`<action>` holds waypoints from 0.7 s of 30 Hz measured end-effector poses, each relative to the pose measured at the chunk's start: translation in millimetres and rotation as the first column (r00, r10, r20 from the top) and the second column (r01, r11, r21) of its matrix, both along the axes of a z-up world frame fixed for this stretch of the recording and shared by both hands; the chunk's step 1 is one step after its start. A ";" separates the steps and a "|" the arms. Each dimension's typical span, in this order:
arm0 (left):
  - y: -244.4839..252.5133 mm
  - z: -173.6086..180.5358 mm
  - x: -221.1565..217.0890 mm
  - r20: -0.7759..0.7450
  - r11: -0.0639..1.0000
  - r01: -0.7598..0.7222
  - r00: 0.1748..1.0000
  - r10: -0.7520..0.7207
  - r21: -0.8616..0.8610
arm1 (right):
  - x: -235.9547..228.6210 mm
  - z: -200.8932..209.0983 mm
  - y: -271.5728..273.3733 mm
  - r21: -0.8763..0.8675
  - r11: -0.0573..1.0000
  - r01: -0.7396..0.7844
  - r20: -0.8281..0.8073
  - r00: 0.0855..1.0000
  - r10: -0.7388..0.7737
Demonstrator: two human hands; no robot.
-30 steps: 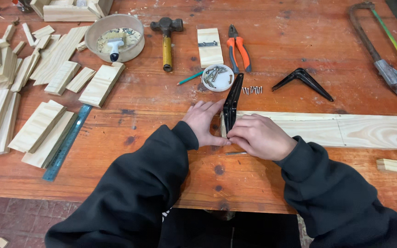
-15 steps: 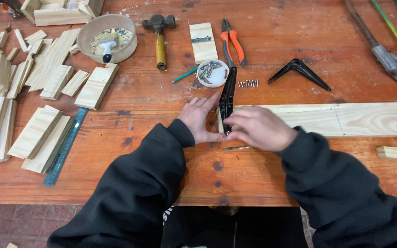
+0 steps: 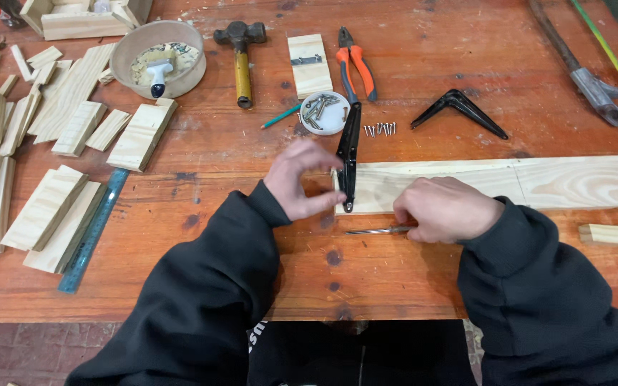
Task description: The person aligns a black metal hinge on a wooden plank and secures it with screws using a screwdriver. They repeat the process for a second hinge on the same plank, ensuring both are firmly attached.
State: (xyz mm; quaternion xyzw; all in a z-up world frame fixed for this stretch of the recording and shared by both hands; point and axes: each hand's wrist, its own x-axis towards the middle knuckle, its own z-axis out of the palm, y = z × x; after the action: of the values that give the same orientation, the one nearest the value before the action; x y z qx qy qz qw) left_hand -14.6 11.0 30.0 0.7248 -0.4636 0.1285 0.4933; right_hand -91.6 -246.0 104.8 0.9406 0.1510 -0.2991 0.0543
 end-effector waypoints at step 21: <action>-11.4 -38.7 8.8 -0.242 0.965 0.246 0.945 -0.218 0.089 | 4.7 40.3 -24.4 0.697 0.674 -0.243 0.381 0.922 -0.061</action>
State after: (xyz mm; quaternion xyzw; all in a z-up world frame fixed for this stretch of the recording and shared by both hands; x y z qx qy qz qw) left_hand -5.8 -0.4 -8.7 0.7028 -0.4922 -0.0429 0.5118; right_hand -87.0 -270.4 145.2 0.9128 0.2925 -0.0255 -0.2840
